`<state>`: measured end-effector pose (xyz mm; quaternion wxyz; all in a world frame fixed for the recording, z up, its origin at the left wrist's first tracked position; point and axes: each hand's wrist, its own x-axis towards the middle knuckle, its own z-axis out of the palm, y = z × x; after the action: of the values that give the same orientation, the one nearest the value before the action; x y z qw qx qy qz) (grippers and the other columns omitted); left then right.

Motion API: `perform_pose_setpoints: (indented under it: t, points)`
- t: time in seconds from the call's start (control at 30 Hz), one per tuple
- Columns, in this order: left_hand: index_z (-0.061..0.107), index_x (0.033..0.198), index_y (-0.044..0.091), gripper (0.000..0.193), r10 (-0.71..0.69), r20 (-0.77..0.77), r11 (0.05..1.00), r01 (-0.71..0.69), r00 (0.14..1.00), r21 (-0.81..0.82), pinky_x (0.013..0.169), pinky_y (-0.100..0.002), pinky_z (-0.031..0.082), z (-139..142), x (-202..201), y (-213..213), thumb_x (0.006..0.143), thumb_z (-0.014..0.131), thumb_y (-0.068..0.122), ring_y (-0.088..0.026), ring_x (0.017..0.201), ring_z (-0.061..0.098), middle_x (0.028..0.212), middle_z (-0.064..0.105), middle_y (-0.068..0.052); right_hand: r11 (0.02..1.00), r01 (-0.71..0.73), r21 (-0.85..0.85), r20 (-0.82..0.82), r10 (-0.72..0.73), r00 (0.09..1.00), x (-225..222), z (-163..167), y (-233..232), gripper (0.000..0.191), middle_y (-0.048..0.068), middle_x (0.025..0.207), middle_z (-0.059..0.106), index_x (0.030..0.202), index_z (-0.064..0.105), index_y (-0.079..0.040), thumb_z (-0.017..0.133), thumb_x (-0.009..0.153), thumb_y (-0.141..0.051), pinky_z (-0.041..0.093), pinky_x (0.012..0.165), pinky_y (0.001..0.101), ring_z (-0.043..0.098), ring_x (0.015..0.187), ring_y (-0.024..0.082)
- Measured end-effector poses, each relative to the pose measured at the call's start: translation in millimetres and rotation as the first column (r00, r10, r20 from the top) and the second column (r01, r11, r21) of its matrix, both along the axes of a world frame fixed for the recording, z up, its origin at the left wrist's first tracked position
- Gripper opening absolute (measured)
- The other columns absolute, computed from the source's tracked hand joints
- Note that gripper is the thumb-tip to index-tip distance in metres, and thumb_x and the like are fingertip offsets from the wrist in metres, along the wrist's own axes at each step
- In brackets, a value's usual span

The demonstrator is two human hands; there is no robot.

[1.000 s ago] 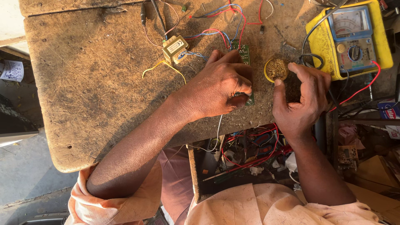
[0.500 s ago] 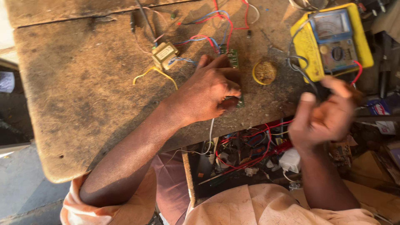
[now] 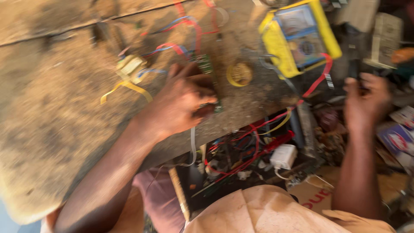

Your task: The person solders wires to a small green circuit board using a soldering iron and solder wire. They repeatedly heat the joints and apply solder, then inspect the board by turning it over and checking connections.

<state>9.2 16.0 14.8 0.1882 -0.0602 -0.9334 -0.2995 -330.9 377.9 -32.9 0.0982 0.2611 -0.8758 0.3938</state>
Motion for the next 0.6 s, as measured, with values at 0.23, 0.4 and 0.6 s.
perform_pose_setpoints:
  t: [0.23,0.4,0.6]
  points:
    - [0.081,0.097,0.014,0.028,0.022,-0.041,1.0,-0.023,0.999,-0.017,0.1,-0.05,0.034,-12,-9,4,0.07,0.09,0.019,-0.028,0.126,0.052,0.114,0.072,0.001,0.997,0.077,0.032,0.009,-0.078,0.997,-36,-9,3,0.025,0.007,0.117,0.07,0.133,0.068,-0.001,0.065,0.111,-0.011,0.052,0.084,0.0352,0.062,0.097,0.018]
    - [0.081,0.098,0.014,0.024,0.034,0.038,0.999,-0.035,0.999,0.02,0.106,-0.05,0.035,-14,-13,6,0.076,0.089,0.021,-0.023,0.121,0.053,0.111,0.07,0.002,0.986,0.082,0.144,0.035,-0.088,0.996,-34,-3,21,0.022,0.009,0.116,0.07,0.13,0.067,-0.001,0.067,0.11,-0.01,0.053,0.084,0.0328,0.063,0.095,0.018]
    - [0.082,0.097,0.015,0.022,0.042,0.022,0.999,-0.042,0.999,0.031,0.107,-0.051,0.035,-17,-16,9,0.078,0.088,0.024,-0.021,0.12,0.052,0.108,0.07,0.003,0.986,-0.007,0.167,-0.025,0.011,1.0,12,12,58,0.02,0.011,0.115,0.07,0.127,0.065,-0.001,0.071,0.108,-0.008,0.054,0.083,0.03,0.064,0.093,0.017]
